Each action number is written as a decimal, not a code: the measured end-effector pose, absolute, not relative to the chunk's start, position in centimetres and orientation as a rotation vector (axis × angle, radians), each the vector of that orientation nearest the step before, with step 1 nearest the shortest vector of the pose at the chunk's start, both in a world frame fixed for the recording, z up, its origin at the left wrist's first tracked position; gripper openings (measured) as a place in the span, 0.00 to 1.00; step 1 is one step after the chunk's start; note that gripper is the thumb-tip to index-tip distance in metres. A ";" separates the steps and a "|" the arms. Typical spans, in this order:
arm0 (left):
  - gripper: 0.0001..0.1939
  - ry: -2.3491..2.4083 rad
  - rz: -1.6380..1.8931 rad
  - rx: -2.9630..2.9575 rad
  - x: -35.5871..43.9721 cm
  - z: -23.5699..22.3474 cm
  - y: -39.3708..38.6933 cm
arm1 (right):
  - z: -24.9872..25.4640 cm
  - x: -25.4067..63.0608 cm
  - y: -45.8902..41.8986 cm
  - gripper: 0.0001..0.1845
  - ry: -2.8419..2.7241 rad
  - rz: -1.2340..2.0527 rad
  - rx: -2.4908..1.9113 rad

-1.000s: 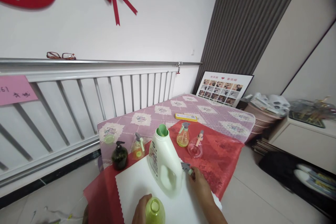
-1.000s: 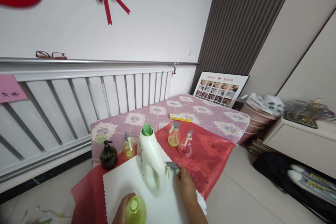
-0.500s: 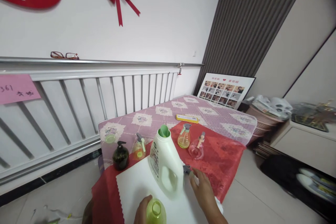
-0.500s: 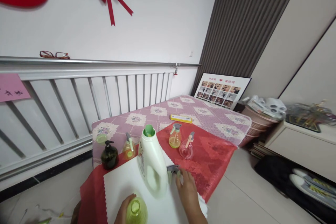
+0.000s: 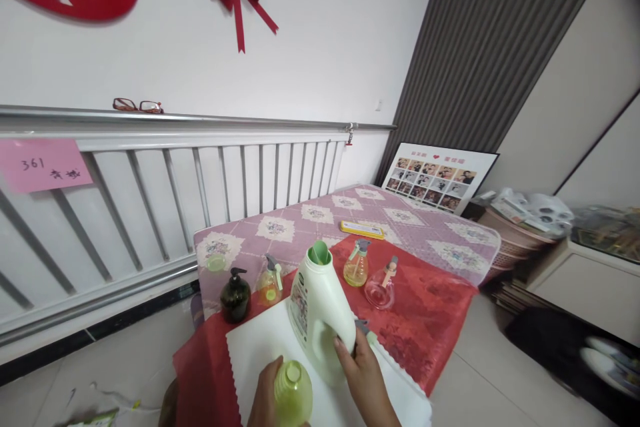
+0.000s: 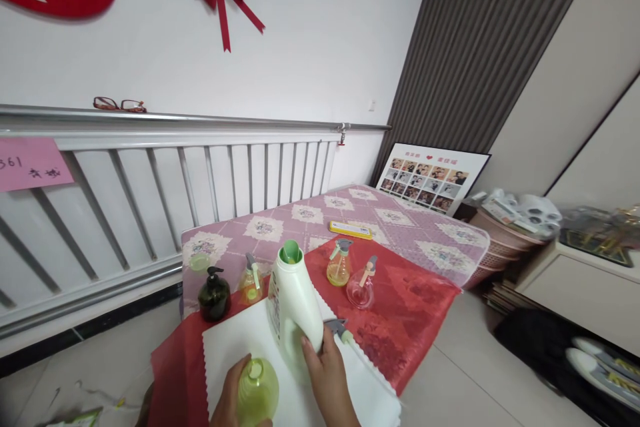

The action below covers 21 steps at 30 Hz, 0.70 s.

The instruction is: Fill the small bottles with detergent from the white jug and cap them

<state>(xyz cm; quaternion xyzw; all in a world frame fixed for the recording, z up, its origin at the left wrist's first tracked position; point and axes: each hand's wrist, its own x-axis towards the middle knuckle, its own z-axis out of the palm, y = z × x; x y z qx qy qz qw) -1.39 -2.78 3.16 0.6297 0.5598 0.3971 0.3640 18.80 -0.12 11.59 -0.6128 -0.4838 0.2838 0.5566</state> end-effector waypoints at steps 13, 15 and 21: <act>0.45 1.462 1.087 1.623 -1.4 1.2 3.0 | 11.6 18.5 -0.5 0.29 -1.174 0.548 -1.539; 0.47 1.469 1.073 1.635 -1.4 0.7 2.8 | 11.9 18.4 -0.3 0.29 -1.120 0.572 -1.534; 0.50 1.535 1.011 1.660 -1.3 0.8 2.5 | 13.4 17.6 1.0 0.26 -0.978 0.567 -1.560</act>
